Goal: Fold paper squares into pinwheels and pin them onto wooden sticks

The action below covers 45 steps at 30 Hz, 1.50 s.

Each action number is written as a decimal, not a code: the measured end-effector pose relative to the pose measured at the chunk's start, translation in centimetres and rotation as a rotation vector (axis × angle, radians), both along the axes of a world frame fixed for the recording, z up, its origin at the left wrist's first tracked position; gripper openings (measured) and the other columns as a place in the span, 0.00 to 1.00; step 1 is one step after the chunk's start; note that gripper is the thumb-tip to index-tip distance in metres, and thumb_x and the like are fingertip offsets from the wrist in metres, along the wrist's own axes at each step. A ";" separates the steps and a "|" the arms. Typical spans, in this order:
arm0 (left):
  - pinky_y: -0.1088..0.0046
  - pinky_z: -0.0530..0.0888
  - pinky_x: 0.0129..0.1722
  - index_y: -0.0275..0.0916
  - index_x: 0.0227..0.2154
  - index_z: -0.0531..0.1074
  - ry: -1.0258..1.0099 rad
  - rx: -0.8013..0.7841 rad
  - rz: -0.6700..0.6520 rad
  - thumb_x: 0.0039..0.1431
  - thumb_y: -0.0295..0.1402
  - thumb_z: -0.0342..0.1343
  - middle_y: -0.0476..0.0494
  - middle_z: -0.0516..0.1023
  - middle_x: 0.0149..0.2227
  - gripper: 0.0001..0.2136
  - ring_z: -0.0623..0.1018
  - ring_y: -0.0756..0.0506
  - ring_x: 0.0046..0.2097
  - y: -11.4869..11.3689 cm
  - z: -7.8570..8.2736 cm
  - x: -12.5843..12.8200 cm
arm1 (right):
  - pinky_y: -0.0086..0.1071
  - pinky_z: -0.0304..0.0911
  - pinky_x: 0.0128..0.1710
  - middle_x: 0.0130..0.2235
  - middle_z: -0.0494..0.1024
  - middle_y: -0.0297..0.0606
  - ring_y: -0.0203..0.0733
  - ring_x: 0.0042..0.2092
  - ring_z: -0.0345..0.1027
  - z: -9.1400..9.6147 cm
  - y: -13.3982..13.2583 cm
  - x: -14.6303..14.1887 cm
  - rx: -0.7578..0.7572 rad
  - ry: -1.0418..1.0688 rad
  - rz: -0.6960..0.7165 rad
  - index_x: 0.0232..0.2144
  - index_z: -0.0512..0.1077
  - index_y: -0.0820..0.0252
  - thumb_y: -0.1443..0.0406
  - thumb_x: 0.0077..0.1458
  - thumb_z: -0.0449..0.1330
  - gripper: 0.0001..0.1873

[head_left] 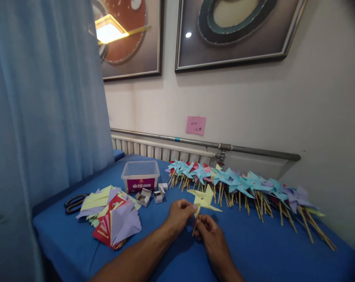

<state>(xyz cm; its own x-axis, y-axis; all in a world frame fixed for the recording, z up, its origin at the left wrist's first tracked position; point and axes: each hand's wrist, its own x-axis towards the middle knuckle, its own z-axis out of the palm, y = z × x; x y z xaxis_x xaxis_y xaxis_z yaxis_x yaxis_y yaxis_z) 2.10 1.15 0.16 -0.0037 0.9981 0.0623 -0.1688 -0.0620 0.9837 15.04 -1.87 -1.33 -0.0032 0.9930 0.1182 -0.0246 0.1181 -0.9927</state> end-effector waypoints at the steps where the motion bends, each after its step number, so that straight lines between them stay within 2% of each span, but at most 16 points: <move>1: 0.72 0.64 0.28 0.38 0.21 0.70 0.010 -0.009 -0.034 0.43 0.44 0.68 0.49 0.72 0.21 0.17 0.68 0.50 0.25 0.0 -0.1 0.0 | 0.32 0.58 0.26 0.20 0.72 0.32 0.39 0.23 0.63 0.2 0.0 0.1 -0.001 -0.005 -0.010 0.25 0.74 0.56 0.46 0.47 0.68 0.20; 4: 0.72 0.64 0.28 0.38 0.22 0.71 0.050 -0.004 -0.067 0.44 0.41 0.66 0.48 0.73 0.22 0.13 0.69 0.50 0.25 -0.2 -0.4 0.2 | 0.32 0.57 0.25 0.20 0.71 0.32 0.39 0.23 0.62 0.2 0.2 0.4 -0.006 -0.017 -0.052 0.24 0.74 0.56 0.46 0.46 0.67 0.20; 10: 0.74 0.62 0.27 0.38 0.21 0.70 0.198 0.063 0.050 0.47 0.34 0.62 0.52 0.69 0.20 0.08 0.66 0.51 0.25 0.0 -0.6 0.3 | 0.32 0.58 0.27 0.21 0.71 0.32 0.40 0.24 0.63 -0.9 0.7 0.6 0.022 -0.068 -0.010 0.25 0.73 0.55 0.45 0.48 0.65 0.21; 14: 0.74 0.61 0.28 0.38 0.19 0.68 0.250 0.066 0.100 0.49 0.29 0.60 0.53 0.67 0.19 0.08 0.65 0.51 0.25 0.3 -0.4 0.1 | 0.32 0.58 0.28 0.21 0.71 0.31 0.39 0.25 0.63 -0.8 0.4 0.4 0.033 -0.108 0.039 0.24 0.72 0.56 0.48 0.49 0.65 0.19; 22: 0.74 0.59 0.29 0.39 0.18 0.67 0.372 0.154 0.227 0.51 0.29 0.59 0.54 0.66 0.19 0.10 0.65 0.51 0.26 0.1 0.2 -0.7 | 0.32 0.59 0.28 0.24 0.71 0.31 0.39 0.26 0.63 -1.0 0.4 0.3 0.044 -0.107 0.036 0.26 0.73 0.56 0.49 0.50 0.65 0.18; 28: 0.73 0.59 0.29 0.39 0.19 0.67 0.342 0.097 0.174 0.51 0.30 0.61 0.53 0.67 0.20 0.10 0.65 0.50 0.27 -0.3 0.7 -0.3 | 0.32 0.57 0.26 0.22 0.69 0.30 0.39 0.25 0.62 -1.2 0.6 0.4 0.014 -0.059 0.033 0.26 0.73 0.56 0.47 0.47 0.66 0.20; 35: 0.72 0.63 0.30 0.38 0.24 0.72 0.309 0.039 0.102 0.54 0.37 0.63 0.52 0.70 0.23 0.10 0.68 0.49 0.28 -0.5 0.9 -0.4 | 0.32 0.58 0.26 0.20 0.72 0.31 0.39 0.24 0.63 -0.4 0.4 0.6 0.009 -0.058 0.012 0.26 0.72 0.56 0.47 0.49 0.66 0.19; 41: 0.71 0.65 0.33 0.38 0.25 0.71 0.366 0.109 0.059 0.62 0.40 0.53 0.49 0.73 0.25 0.14 0.71 0.47 0.30 -0.3 -0.3 -0.5 | 0.33 0.58 0.25 0.20 0.70 0.30 0.39 0.23 0.62 0.1 0.2 0.4 0.002 -0.030 -0.003 0.25 0.70 0.54 0.47 0.46 0.67 0.20; 45: 0.70 0.65 0.33 0.39 0.24 0.71 0.414 0.096 0.062 0.61 0.37 0.50 0.48 0.73 0.24 0.12 0.73 0.46 0.30 -0.1 -0.5 -0.5 | 0.33 0.58 0.26 0.20 0.69 0.28 0.39 0.23 0.62 0.0 0.3 0.3 -0.001 -0.033 -0.022 0.26 0.69 0.54 0.48 0.45 0.68 0.19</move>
<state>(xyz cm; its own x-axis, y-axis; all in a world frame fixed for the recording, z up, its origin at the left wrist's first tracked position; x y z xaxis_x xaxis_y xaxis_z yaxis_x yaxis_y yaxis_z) 1.57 1.08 -0.32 -0.0186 0.9863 0.1637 0.2457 -0.1542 0.9570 15.35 -1.59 -1.31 0.0144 0.9930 0.1176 0.0108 0.1174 -0.9930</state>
